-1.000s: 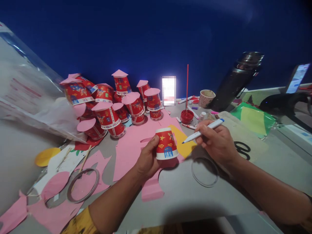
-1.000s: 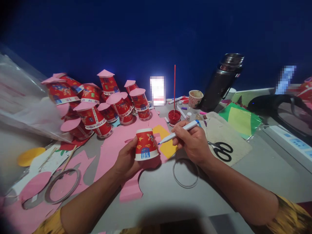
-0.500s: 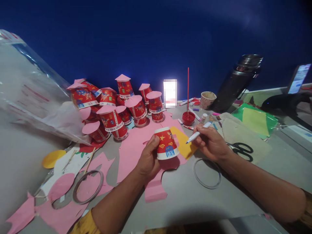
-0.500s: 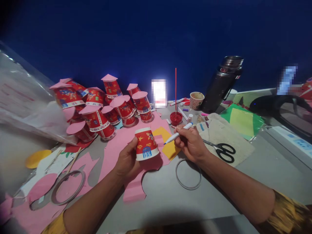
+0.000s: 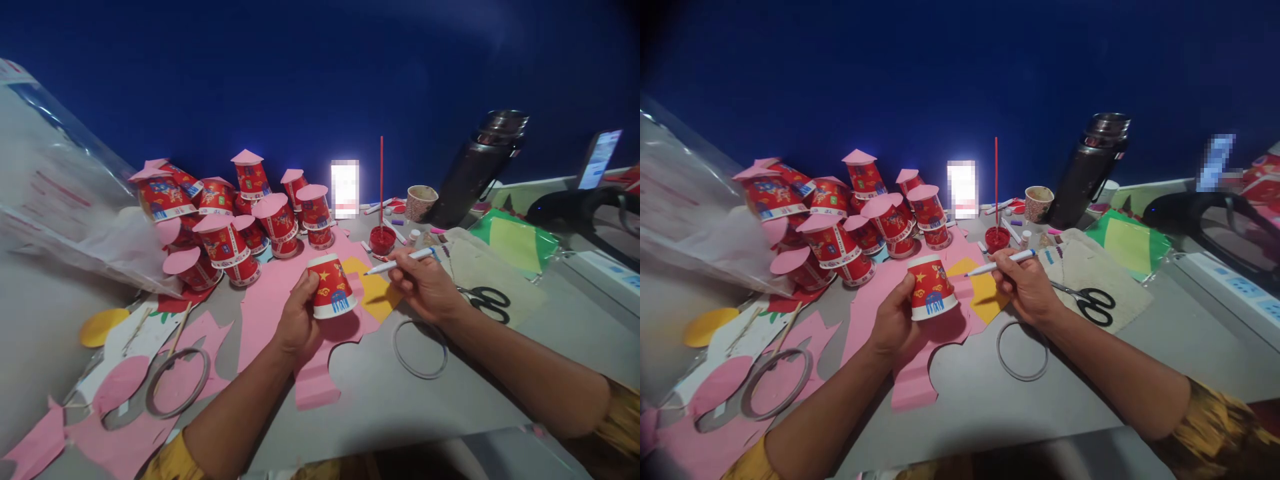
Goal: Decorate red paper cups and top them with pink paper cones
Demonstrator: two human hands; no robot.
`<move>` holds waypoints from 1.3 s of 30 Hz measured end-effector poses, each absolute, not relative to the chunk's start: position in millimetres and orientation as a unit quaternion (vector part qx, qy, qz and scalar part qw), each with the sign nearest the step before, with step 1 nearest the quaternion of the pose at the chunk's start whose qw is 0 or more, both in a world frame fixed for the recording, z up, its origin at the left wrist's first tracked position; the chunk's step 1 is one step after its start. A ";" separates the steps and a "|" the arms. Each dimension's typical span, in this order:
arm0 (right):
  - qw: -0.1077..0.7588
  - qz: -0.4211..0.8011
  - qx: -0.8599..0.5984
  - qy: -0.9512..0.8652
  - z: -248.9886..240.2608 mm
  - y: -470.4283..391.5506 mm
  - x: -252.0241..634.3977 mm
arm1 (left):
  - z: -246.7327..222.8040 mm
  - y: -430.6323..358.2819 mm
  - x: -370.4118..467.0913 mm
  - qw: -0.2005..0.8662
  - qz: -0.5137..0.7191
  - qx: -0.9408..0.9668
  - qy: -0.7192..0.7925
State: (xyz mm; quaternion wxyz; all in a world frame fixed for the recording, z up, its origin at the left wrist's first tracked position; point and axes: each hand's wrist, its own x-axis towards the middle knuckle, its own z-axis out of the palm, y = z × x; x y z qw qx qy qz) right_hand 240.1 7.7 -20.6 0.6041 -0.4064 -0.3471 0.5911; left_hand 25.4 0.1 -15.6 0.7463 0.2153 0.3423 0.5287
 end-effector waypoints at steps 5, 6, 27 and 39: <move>0.597 0.578 -0.412 -0.373 -27.1 8.7 241.2 | -9.9 12.4 20.3 0.717 0.575 0.190 0.345; 0.586 0.585 -0.413 -0.381 -28.8 8.6 241.4 | -8.5 14.2 19.2 0.716 0.578 0.184 0.345; 0.590 0.557 -0.431 -0.394 -39.2 11.2 237.6 | -10.6 11.7 15.8 0.795 0.472 0.202 0.323; 0.591 0.586 -0.422 -0.359 -40.6 10.3 233.3 | -20.3 24.2 16.3 0.774 0.495 0.188 0.346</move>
